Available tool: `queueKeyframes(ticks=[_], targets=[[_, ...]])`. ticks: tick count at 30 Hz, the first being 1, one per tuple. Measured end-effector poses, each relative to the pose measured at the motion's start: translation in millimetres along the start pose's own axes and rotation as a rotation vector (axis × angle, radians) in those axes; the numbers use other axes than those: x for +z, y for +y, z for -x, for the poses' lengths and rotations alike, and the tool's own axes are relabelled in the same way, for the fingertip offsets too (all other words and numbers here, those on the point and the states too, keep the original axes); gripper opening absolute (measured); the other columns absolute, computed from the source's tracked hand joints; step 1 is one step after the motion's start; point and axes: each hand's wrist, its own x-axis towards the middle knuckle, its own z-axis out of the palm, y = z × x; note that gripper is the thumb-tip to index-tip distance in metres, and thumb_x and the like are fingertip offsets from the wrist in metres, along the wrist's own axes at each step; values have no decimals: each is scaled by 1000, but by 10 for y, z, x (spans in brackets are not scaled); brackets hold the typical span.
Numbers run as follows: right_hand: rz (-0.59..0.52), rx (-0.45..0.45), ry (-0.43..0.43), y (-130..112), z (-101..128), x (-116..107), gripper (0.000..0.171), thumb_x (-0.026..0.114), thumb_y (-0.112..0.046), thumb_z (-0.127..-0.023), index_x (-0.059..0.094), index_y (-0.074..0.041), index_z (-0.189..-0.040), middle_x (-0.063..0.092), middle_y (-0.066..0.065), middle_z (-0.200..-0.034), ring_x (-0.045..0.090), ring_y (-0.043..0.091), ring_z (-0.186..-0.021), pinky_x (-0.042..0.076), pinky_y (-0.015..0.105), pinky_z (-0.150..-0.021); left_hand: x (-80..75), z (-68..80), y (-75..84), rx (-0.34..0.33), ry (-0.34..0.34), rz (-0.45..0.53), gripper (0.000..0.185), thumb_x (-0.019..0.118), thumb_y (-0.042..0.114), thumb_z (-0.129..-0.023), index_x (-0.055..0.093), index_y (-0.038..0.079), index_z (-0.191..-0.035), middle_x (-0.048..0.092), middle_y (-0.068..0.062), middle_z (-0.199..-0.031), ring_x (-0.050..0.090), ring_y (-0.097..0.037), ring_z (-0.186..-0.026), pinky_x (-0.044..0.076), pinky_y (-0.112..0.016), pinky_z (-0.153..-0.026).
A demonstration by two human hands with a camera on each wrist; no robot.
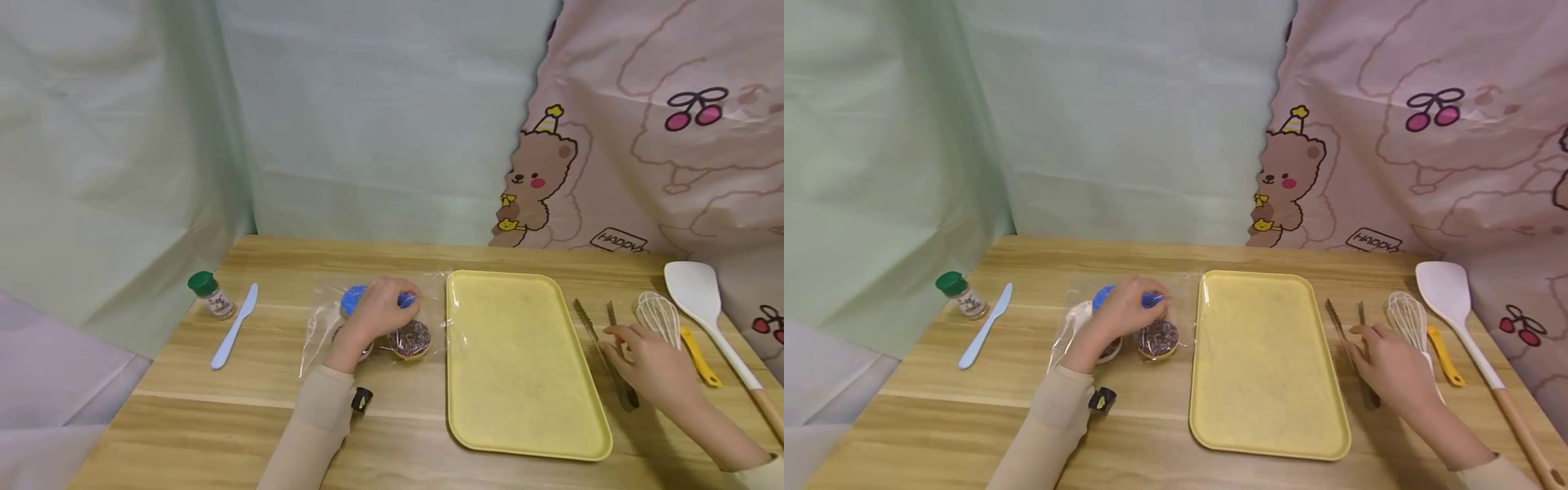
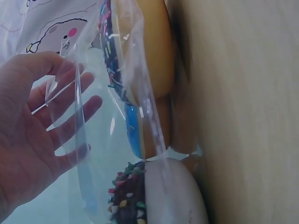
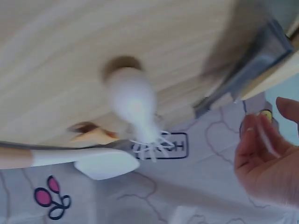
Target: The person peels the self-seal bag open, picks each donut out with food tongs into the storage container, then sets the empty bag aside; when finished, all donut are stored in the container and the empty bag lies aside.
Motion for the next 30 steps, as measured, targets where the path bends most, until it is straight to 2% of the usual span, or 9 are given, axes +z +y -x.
queueKeyframes(ticks=[2, 5, 7, 10, 13, 18, 21, 24, 30], targets=[[-2, 77, -44, 63, 45, 6, 38, 68, -27, -84, 61, 3, -106, 60, 22, -88, 56, 32, -62, 40, 36, -39, -2, -5, 8, -5, 19, -5, 19, 61, 18, -82, 73, 12, -96, 70, 2, -98, 63, -18, -96, 45, -38, -95], [-1, 175, -123, 154, 95, 41, 59, 61, -42, -88, 54, 10, -114, 55, 35, -100, 55, 50, -76, 45, 51, -47, -3, -15, 21, -17, 28, -5, 18, 62, 20, -84, 73, 12, -95, 70, 1, -97, 63, -17, -92, 51, -35, -83], [3, 229, -198, 206, 107, 68, 71, 54, -51, -90, 48, 14, -119, 50, 40, -105, 51, 56, -83, 45, 57, -55, -7, -17, 28, -33, 24, -3, 19, 62, 21, -85, 72, 12, -97, 70, 0, -98, 63, -18, -93, 51, -35, -84], [12, 278, -285, 265, 106, 99, 79, 48, -57, -90, 46, 17, -118, 46, 43, -106, 48, 59, -87, 44, 62, -62, -15, -16, 28, -53, 11, 11, 19, 62, 21, -86, 72, 11, -99, 70, -1, -99, 64, -18, -93, 51, -35, -84], [-8, 301, -349, 291, 90, 117, 80, 44, -61, -90, 49, 16, -112, 46, 43, -102, 50, 58, -83, 44, 60, -59, -31, -14, 20, -59, -7, 37, 20, 61, 21, -87, 71, 11, -101, 70, -2, -99, 65, -19, -93, 52, -34, -82], [-56, 297, -393, 234, 47, 135, 68, 43, -63, -89, 54, 4, -93, 49, 33, -90, 54, 40, -73, 41, 42, -45, -96, -7, -13, -9, -72, 126, 21, 59, 20, -92, 69, 7, -104, 70, -5, -102, 64, -21, -99, 51, -37, -88], [-55, 278, -384, 187, 17, 147, 72, 45, -62, -89, 53, 8, -98, 50, 31, -86, 54, 36, -70, 40, 40, -44, -142, 8, -43, 37, -108, 168, 23, 56, 20, -94, 69, 5, -106, 69, -6, -103, 63, -22, -102, 49, -39, -92], [-32, 256, -377, 176, 1, 158, 80, 46, -60, -89, 50, 17, -108, 49, 30, -83, 54, 34, -63, 41, 41, -43, -183, 25, -61, 42, -133, 197, 24, 56, 22, -95, 69, 5, -106, 69, -6, -105, 62, -22, -104, 48, -40, -93], [-25, 209, -365, 200, 13, 175, 62, 49, -48, -93, 56, 13, -95, 49, 22, -77, 49, 25, -58, 38, 36, -43, -265, 60, -77, -7, -177, 228, 27, 55, 26, -95, 69, 7, -108, 68, -3, -107, 60, -20, -107, 46, -41, -96]])
